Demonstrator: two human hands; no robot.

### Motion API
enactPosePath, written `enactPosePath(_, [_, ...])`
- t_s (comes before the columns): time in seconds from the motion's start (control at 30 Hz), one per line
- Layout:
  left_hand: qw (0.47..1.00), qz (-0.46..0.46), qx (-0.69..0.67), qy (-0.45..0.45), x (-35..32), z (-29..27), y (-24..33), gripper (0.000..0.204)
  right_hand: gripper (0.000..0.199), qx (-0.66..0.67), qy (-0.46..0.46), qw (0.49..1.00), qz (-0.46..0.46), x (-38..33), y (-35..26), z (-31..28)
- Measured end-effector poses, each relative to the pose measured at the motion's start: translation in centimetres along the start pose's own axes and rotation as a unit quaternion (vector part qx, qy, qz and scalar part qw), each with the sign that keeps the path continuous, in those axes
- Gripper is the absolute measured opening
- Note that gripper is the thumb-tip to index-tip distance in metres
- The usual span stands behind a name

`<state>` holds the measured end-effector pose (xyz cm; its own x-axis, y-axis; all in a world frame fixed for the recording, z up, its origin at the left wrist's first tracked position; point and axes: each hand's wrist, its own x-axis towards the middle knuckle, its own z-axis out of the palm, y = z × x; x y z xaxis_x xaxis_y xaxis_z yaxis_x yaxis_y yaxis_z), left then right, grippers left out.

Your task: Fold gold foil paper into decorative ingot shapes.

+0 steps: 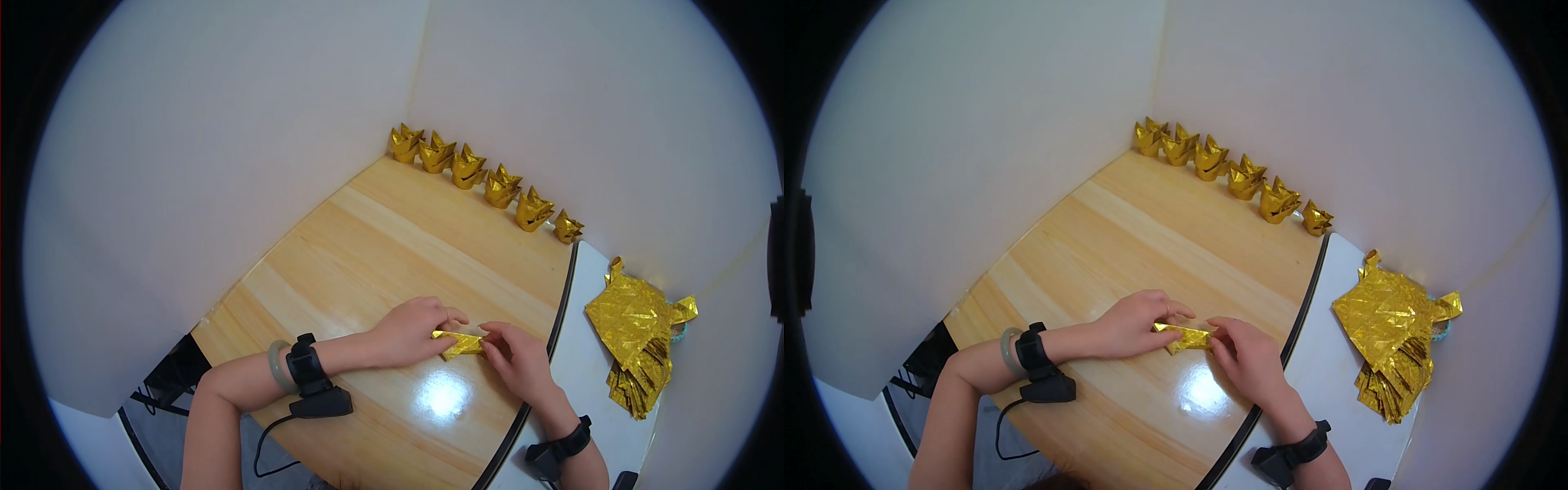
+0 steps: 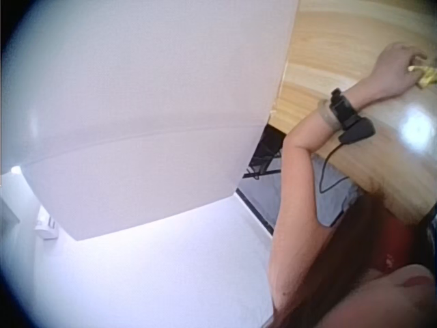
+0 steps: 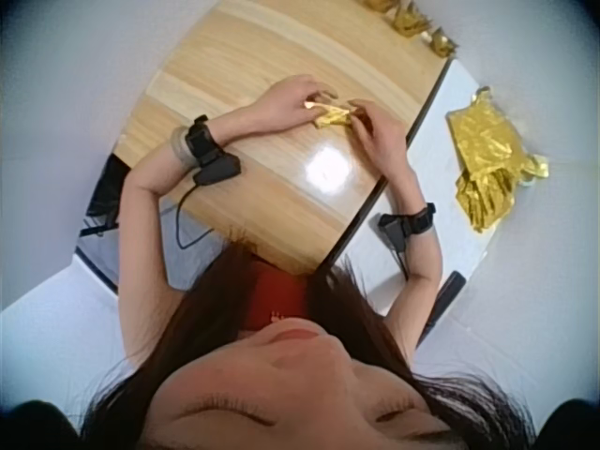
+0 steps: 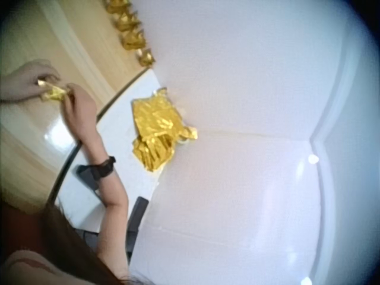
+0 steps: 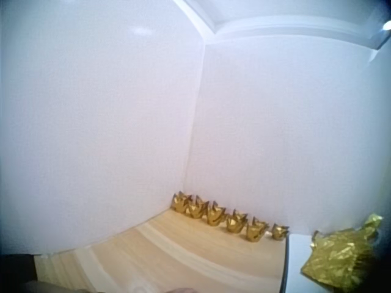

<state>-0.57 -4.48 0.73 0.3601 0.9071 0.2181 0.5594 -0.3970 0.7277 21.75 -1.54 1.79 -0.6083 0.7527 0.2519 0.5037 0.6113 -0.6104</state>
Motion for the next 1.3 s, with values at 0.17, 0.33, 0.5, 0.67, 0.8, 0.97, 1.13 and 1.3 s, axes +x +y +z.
enactPosePath(0.17, [0.999,0.004,0.052,0.005,-0.1,0.2,-0.9,0.024,0.025,0.041,-0.032,0.996,0.075,0.4,-0.2,0.4])
enactPosePath(0.33, [0.984,0.147,0.096,-0.028,-0.2,0.6,-1.6,0.021,0.023,0.014,-0.007,1.0,0.025,0.3,0.0,1.3])
enactPosePath(0.5, [0.979,0.151,0.131,-0.038,-0.1,0.5,-1.1,0.021,0.032,-0.176,0.037,0.983,-0.031,0.4,-0.2,1.1])
enactPosePath(0.67, [0.972,0.165,0.157,-0.049,-0.1,0.5,-1.0,0.022,0.034,-0.181,0.036,0.983,0.003,0.5,0.6,1.0])
enactPosePath(0.8, [0.972,0.162,0.164,-0.039,0.1,0.6,-1.0,0.021,0.033,-0.181,0.051,0.982,0.019,0.5,1.3,0.8])
enactPosePath(0.97, [0.97,0.172,0.17,-0.004,-0.2,0.4,-1.3,0.022,0.028,-0.155,0.054,0.986,0.002,0.1,2.2,0.1])
enactPosePath(1.13, [0.951,0.209,0.225,0.045,-0.1,-0.2,-2.0,0.017,0.03,-0.034,-0.033,0.997,0.066,-0.8,0.6,-1.3])
enactPosePath(1.3, [0.981,0.142,0.129,0.034,0.0,0.2,-2.4,0.01,0.037,0.034,-0.126,0.985,0.109,-1.0,-1.4,-1.7])
